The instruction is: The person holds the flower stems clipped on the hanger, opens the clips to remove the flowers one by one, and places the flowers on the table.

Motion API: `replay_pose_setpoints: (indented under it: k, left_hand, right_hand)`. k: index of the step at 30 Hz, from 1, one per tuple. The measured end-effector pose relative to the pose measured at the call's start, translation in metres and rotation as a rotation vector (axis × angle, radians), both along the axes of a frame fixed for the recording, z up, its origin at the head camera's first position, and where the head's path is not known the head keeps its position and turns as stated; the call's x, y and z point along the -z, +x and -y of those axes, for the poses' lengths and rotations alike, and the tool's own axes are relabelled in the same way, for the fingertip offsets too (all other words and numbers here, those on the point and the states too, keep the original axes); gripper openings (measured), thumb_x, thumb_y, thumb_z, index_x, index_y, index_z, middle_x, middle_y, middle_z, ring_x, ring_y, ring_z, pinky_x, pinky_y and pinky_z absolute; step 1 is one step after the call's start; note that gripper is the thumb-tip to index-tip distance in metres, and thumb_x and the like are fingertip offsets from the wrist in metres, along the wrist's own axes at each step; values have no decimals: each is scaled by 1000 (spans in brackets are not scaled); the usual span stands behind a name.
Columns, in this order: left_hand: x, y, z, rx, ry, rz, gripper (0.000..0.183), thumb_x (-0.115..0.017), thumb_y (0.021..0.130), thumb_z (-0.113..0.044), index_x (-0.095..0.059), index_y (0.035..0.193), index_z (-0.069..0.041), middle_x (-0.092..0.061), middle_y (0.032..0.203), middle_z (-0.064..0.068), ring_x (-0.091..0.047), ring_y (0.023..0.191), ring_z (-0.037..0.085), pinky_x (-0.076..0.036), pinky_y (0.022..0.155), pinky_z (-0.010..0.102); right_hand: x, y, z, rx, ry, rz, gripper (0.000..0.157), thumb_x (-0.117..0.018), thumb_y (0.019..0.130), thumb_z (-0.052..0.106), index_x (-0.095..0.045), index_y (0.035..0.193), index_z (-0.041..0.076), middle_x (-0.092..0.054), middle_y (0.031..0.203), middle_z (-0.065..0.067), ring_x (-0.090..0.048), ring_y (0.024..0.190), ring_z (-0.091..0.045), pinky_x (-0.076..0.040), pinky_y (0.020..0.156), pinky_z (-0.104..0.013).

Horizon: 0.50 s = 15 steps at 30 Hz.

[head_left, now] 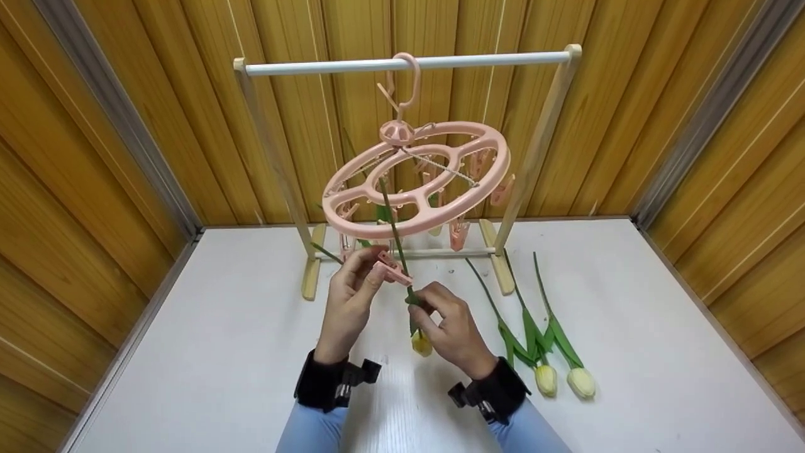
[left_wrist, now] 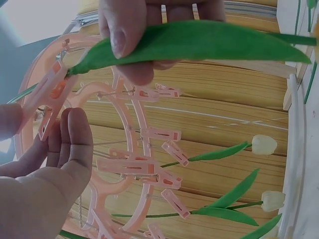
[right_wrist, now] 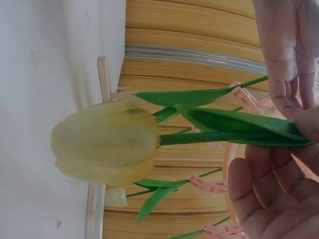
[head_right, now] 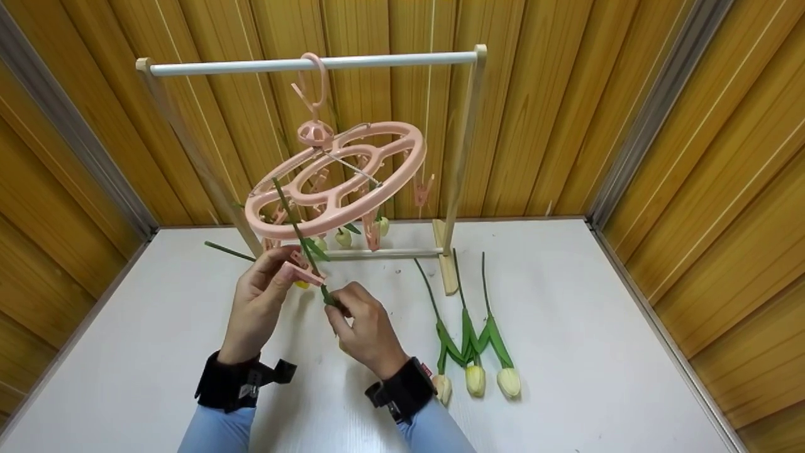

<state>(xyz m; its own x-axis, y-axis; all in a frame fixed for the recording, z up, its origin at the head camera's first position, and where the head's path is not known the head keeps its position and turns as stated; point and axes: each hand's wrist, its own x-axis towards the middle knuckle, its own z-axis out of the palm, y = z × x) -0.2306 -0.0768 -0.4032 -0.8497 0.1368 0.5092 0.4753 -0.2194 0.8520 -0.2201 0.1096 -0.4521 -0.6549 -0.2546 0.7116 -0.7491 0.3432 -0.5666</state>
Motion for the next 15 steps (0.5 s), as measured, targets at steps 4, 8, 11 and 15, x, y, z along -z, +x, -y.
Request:
replay_pose_setpoints:
  k: [4, 8, 11, 15]
  left_hand:
    - [0, 0, 0, -10, -3, 9, 33, -53, 107, -6, -54, 135, 12, -62, 117, 21, -68, 105, 20, -55, 90, 30]
    - [1, 1, -2, -31, -15, 1, 31, -55, 106, -6, -56, 131, 12, -65, 117, 21, -69, 105, 20, -55, 89, 29]
    - [1, 1, -2, -48, -25, -10, 29, -56, 106, -5, -56, 128, 13, -66, 116, 22, -69, 105, 19, -55, 88, 29]
    - [2, 1, -3, -63, -35, -25, 28, -56, 105, -4, -55, 126, 15, -67, 115, 22, -70, 104, 17, -56, 88, 29]
  right_hand:
    - [0, 0, -1, 5, 12, -1, 10, -70, 93, -3, -70, 98, 5, -63, 89, -1, -62, 77, -10, -55, 65, -26]
    - [-2, 0, -4, 19, 11, -2, 9, -71, 93, -3, -70, 99, 4, -64, 89, 0, -62, 76, -10, -55, 65, -28]
    - [-3, 0, -6, 30, 3, -7, 9, -72, 92, -3, -70, 98, 4, -65, 88, 0, -62, 75, -10, -54, 64, -29]
    - [-4, -1, -8, 42, -3, -26, 10, -73, 91, -3, -70, 97, 4, -66, 87, 0, -62, 74, -10, -53, 63, -27]
